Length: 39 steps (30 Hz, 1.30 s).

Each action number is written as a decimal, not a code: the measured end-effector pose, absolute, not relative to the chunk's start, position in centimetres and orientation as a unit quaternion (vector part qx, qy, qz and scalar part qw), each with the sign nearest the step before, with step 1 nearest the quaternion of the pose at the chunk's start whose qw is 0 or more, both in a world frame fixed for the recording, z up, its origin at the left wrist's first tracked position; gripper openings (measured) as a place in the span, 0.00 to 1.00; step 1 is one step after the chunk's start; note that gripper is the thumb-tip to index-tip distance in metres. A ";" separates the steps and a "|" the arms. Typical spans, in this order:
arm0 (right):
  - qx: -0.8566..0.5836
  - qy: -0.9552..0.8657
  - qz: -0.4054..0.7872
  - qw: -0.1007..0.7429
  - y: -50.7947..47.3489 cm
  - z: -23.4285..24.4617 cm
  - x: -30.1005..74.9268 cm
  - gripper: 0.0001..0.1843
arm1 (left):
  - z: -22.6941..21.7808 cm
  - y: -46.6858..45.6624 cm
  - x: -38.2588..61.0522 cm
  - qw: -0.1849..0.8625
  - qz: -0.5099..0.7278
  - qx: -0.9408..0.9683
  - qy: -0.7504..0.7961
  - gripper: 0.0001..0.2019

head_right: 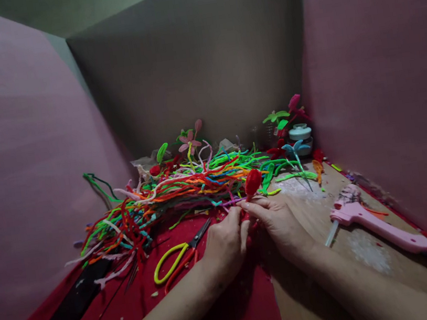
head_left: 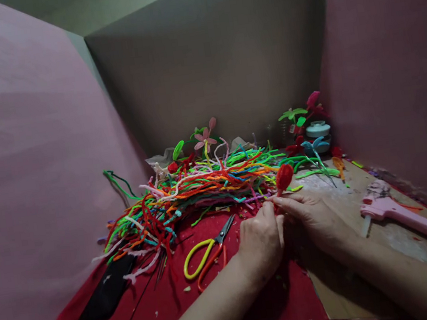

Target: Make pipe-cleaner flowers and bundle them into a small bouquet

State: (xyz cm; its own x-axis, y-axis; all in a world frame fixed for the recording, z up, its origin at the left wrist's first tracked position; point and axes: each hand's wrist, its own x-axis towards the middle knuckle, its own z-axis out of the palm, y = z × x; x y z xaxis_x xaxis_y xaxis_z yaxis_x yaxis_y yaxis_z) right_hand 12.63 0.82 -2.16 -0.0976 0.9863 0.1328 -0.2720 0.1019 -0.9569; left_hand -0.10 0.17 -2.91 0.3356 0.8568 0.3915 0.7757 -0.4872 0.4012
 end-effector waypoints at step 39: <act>-0.379 -0.500 0.563 0.538 1.3 -2.9 13.0 0.13 | -2.2 -0.1 0.0 0.151 0.286 0.792 0.518 0.13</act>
State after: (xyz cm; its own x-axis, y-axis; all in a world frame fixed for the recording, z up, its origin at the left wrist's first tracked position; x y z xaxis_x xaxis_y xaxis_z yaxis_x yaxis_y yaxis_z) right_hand 12.97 1.27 -2.94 -0.1332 0.9847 0.1121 -0.2270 0.0798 -0.9706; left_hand 0.03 -0.08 -2.19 0.2986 0.9069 0.2972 0.7342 -0.4173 0.5355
